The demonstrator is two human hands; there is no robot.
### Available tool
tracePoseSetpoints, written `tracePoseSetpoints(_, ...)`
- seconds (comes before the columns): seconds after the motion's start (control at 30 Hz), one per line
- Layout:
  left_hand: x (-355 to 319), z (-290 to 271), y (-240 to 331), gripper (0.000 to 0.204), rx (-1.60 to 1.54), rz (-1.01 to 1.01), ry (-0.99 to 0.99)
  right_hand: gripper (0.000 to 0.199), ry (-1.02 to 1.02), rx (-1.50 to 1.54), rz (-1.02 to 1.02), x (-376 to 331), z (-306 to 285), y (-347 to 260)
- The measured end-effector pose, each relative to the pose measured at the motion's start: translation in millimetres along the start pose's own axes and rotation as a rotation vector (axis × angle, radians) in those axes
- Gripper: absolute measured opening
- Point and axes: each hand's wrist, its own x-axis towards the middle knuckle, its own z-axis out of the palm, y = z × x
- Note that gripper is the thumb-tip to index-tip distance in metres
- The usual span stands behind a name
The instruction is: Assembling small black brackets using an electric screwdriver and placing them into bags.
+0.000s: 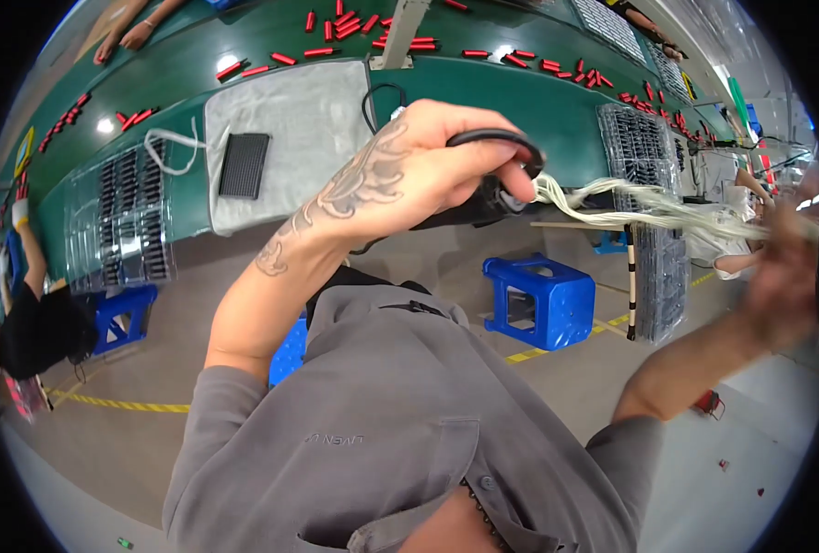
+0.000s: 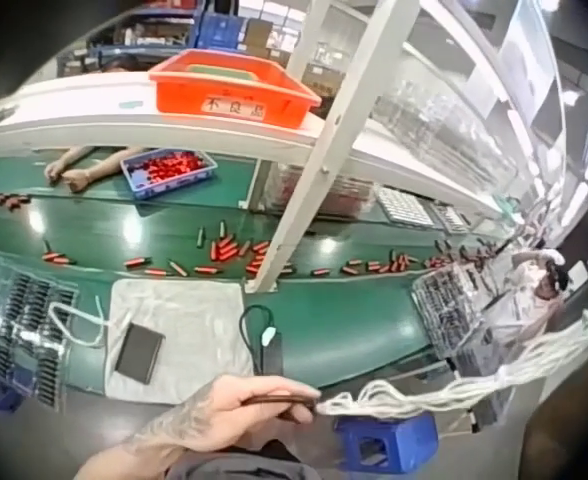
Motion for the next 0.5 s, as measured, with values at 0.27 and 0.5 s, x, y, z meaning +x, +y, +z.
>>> tracePoseSetpoints(0.27,-0.7,101.6,-51.4,0.025,0.044,0.270,-0.041,0.078,0.510,-0.493,0.337,-145.5,61.9,141.7)
tracePoseSetpoints(0.5,-11.1,147.8,-110.1,0.029,0.185,0.178,-0.020,0.033,0.594,-0.632,0.233,-212.2,32.3,209.8)
